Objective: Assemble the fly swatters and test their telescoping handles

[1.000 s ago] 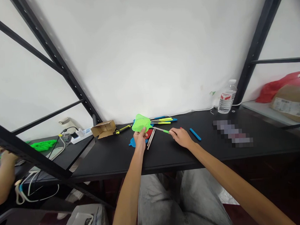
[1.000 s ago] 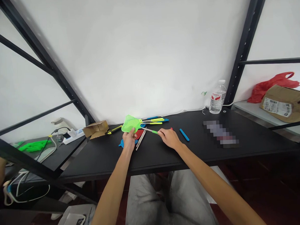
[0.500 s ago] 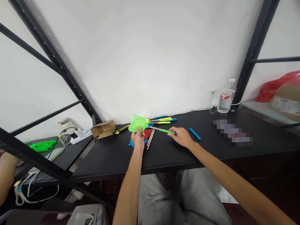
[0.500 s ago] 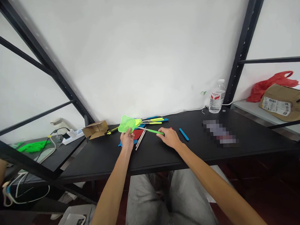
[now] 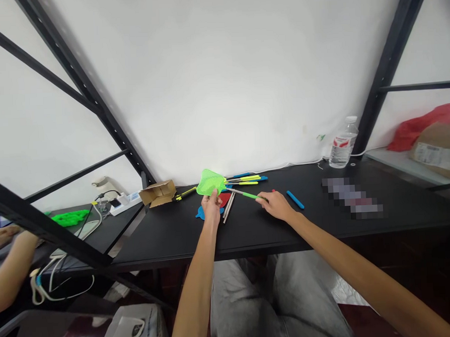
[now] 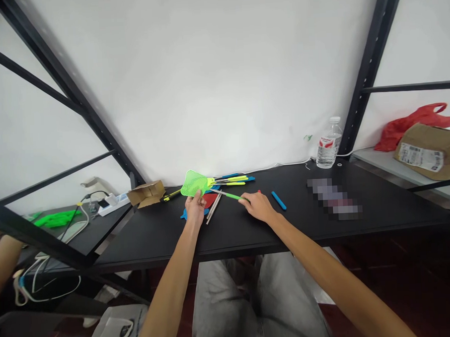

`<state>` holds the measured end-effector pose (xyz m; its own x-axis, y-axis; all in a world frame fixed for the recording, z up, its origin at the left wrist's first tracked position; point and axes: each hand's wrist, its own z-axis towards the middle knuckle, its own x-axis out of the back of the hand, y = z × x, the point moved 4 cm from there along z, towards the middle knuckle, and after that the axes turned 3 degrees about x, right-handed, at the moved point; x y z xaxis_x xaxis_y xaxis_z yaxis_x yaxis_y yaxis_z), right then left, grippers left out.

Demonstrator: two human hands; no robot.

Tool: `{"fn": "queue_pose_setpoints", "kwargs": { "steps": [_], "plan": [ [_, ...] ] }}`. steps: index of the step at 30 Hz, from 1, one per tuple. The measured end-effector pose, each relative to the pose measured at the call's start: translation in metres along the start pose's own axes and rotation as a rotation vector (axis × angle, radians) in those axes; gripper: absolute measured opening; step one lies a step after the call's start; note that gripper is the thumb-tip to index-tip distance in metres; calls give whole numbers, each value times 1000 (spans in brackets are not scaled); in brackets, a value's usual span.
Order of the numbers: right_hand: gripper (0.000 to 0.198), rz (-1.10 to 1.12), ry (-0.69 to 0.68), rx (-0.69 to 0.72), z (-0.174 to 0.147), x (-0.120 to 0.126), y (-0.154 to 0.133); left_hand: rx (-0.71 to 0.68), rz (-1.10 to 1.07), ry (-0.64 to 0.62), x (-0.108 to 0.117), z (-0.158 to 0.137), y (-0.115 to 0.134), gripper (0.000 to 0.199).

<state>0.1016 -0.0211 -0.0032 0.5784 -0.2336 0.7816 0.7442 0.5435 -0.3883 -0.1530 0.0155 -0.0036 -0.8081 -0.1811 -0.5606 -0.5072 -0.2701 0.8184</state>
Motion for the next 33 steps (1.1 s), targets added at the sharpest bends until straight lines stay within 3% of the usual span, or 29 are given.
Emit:
{"fn": "queue_pose_setpoints", "kwargs": {
  "steps": [10, 20, 28, 33],
  "plan": [
    [35, -31, 44, 0, 0, -3, -4, 17, 21, 44, 0, -1, 1, 47],
    [27, 13, 301, -137, 1, 13, -3, 69, -43, 498, 17, 23, 12, 27],
    [26, -106, 335, -222, 2, 12, 9, 128, 85, 487, -1, 67, 10, 26],
    [24, -174, 283, -302, 3, 9, 17, 201, 272, 372, -4, 83, 3, 18]
  ]
}}
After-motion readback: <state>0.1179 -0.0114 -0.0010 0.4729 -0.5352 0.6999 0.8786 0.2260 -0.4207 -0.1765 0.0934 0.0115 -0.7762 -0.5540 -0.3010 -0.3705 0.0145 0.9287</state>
